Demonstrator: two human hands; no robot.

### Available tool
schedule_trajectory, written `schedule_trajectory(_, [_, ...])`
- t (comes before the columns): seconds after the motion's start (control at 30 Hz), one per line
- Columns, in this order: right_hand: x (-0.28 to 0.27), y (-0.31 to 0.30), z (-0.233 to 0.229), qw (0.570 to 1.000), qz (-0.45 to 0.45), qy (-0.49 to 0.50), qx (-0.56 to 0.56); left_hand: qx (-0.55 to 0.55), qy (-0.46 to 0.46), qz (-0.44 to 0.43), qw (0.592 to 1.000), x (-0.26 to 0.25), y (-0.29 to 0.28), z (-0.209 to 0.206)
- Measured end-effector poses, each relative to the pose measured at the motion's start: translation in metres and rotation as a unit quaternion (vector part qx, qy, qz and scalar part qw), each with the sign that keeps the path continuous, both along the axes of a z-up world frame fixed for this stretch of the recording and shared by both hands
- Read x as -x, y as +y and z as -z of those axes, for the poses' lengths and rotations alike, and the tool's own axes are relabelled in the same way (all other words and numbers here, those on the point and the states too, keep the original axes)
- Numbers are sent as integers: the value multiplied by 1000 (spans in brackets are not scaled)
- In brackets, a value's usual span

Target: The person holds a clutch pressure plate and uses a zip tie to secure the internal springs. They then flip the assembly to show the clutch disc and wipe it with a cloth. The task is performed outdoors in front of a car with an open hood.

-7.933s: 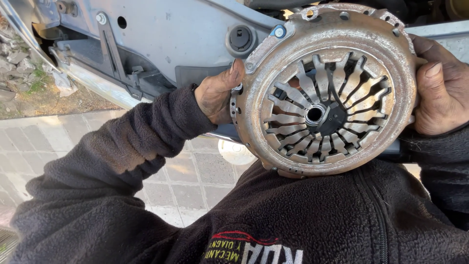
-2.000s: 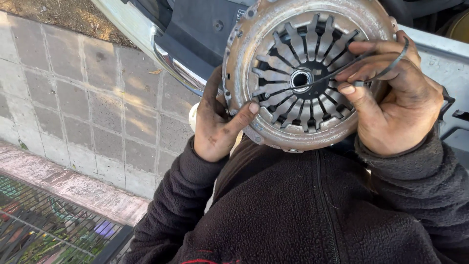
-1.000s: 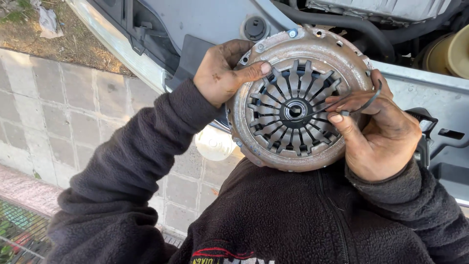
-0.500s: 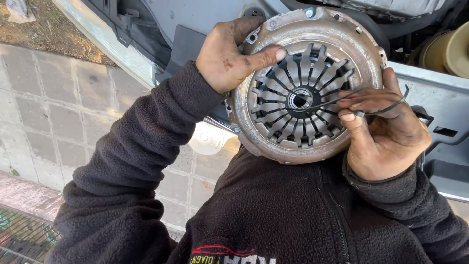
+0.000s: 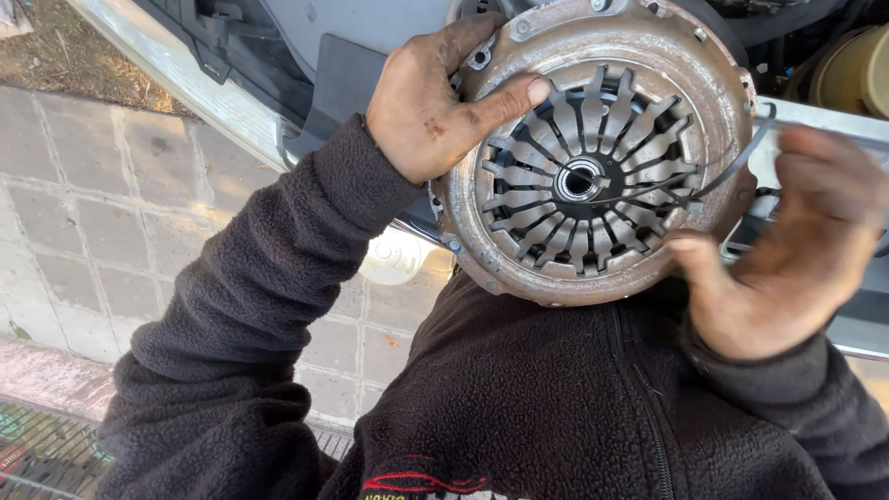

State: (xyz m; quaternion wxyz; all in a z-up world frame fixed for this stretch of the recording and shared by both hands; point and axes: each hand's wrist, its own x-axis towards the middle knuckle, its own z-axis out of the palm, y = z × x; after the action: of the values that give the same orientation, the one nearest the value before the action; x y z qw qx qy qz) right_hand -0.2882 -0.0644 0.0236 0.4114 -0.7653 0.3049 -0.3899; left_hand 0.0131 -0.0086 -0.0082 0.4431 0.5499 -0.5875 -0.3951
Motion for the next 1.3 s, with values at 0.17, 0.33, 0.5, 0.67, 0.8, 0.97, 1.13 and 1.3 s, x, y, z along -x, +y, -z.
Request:
schedule_trajectory(0.17, [61,15,8,971,81,14,-223,3,-56,-21,998,5,-1,-5])
schedule_trajectory(0.33, [81,7,32,862,53,111,-492,-13,-150,-47,987,13,-2,-9])
schedule_trajectory(0.5, [70,6,28,842,54,57,-534,30,-230,-73,970,13,7,-5])
schedule_trajectory(0.67, [71,17,30,851,59,0,-521,33,-267,-56,961,13,5,-5])
schedule_trajectory(0.8, [68,20,29,856,65,-33,-512,32,-316,-34,948,12,3,-3])
schedule_trajectory(0.97, [70,25,32,864,71,-38,-498,23,-297,-18,954,7,3,-2])
schedule_trajectory(1.13, [74,26,36,867,74,-43,-492,46,-258,-13,965,3,4,2])
schedule_trajectory(1.3, [73,25,35,877,75,-18,-475,26,-203,-10,979,3,4,1])
